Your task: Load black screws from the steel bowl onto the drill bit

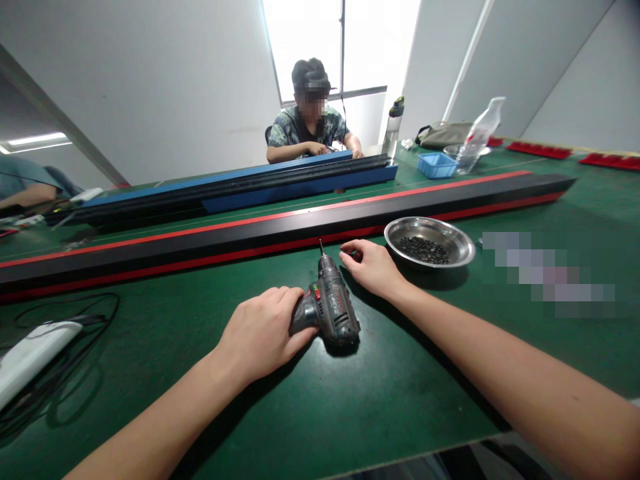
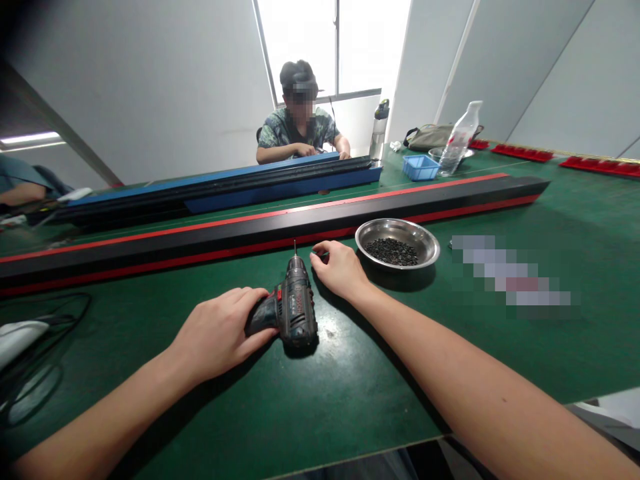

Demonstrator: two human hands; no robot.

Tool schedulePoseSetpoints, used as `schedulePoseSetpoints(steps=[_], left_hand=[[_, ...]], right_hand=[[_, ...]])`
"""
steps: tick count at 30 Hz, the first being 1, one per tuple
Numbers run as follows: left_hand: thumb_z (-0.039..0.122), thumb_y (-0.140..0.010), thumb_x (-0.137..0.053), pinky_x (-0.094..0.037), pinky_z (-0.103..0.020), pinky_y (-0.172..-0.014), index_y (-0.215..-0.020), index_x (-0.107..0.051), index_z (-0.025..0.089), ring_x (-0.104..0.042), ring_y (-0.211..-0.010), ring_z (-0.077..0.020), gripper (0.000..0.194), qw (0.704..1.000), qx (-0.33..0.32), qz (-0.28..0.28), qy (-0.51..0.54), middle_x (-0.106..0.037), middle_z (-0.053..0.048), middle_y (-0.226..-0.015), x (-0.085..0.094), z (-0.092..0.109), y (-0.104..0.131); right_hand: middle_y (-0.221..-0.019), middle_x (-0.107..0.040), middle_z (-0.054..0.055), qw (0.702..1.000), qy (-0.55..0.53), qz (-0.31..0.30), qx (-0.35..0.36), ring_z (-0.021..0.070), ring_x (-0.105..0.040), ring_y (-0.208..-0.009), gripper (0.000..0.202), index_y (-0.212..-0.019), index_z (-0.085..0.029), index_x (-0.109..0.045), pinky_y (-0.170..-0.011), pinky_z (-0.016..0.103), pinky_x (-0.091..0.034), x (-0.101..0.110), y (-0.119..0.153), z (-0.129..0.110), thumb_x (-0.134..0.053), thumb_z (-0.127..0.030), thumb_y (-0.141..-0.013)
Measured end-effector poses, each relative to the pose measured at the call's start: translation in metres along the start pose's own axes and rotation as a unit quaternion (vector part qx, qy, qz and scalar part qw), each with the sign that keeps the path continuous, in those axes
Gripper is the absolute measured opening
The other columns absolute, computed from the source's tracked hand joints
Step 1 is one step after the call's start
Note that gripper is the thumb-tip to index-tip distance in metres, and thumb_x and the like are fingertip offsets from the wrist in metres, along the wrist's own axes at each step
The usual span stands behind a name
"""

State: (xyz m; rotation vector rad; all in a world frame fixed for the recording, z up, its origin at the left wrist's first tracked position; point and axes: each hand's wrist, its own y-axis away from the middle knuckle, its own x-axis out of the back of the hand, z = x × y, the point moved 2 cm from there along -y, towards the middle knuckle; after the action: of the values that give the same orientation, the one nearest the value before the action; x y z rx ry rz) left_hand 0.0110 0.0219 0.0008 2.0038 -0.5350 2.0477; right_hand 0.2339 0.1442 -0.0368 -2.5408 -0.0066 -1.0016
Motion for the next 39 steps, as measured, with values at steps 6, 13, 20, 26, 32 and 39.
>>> schedulePoseSetpoints(steps=[6,13,20,26,32,39], left_hand=[[0.048,-0.095,-0.063,-0.054,-0.040,-0.079,-0.128,-0.057,0.024,-0.068,-0.100,-0.0289,0.041,1.000,0.000,0.007,0.002,-0.072,-0.008,-0.114,-0.001,0.000,0.002],[0.048,-0.094,-0.065,-0.053,-0.040,-0.080,-0.129,-0.057,0.024,-0.067,-0.100,-0.0290,0.043,1.000,-0.001,0.013,0.003,-0.071,-0.007,-0.113,-0.002,0.000,0.002],[0.048,-0.091,-0.065,-0.053,-0.040,-0.080,-0.127,-0.059,0.024,-0.066,-0.099,-0.0289,0.044,1.000,0.011,0.023,0.019,-0.071,-0.007,-0.109,0.003,0.001,0.004],[0.047,-0.091,-0.064,-0.052,-0.041,-0.081,-0.124,-0.060,0.023,-0.065,-0.099,-0.0292,0.042,0.999,0.018,0.026,0.021,-0.071,-0.008,-0.106,0.011,0.006,0.009],[0.047,-0.091,-0.064,-0.053,-0.040,-0.082,-0.124,-0.061,0.021,-0.065,-0.099,-0.0296,0.041,0.999,0.024,0.023,0.021,-0.072,-0.009,-0.108,0.024,0.012,0.012],[0.045,-0.090,-0.068,-0.055,-0.038,-0.085,-0.123,-0.063,0.022,-0.068,-0.101,-0.0284,0.041,0.999,0.026,0.008,0.037,-0.073,-0.008,-0.108,0.039,0.016,0.011]], right_hand=[[-0.105,-0.080,0.008,1.000,0.003,-0.004,0.002,0.0226,-0.075,-0.093,0.017,-0.104,-0.020,-0.080,-0.087,0.035,-0.057,0.001,0.000,-0.002,-0.067,-0.024,-0.093],[-0.104,-0.080,0.008,1.000,0.005,-0.003,0.010,0.0230,-0.075,-0.093,0.017,-0.104,-0.020,-0.079,-0.088,0.035,-0.056,-0.002,-0.001,0.000,-0.067,-0.025,-0.093],[-0.102,-0.079,0.008,0.999,0.029,0.001,0.029,0.0219,-0.073,-0.091,0.018,-0.102,-0.019,-0.079,-0.086,0.034,-0.054,-0.001,-0.002,-0.003,-0.064,-0.026,-0.094],[-0.101,-0.078,0.007,0.998,0.039,0.002,0.041,0.0216,-0.072,-0.092,0.018,-0.099,-0.020,-0.078,-0.089,0.034,-0.053,0.002,0.001,-0.009,-0.062,-0.028,-0.095],[-0.104,-0.076,0.009,0.997,0.062,-0.007,0.045,0.0228,-0.071,-0.095,0.020,-0.102,-0.019,-0.076,-0.090,0.035,-0.053,0.010,0.005,-0.019,-0.061,-0.030,-0.096],[-0.105,-0.072,0.011,0.994,0.096,-0.017,0.052,0.0228,-0.069,-0.097,0.021,-0.104,-0.018,-0.074,-0.088,0.033,-0.051,0.020,0.011,-0.030,-0.057,-0.029,-0.098]])
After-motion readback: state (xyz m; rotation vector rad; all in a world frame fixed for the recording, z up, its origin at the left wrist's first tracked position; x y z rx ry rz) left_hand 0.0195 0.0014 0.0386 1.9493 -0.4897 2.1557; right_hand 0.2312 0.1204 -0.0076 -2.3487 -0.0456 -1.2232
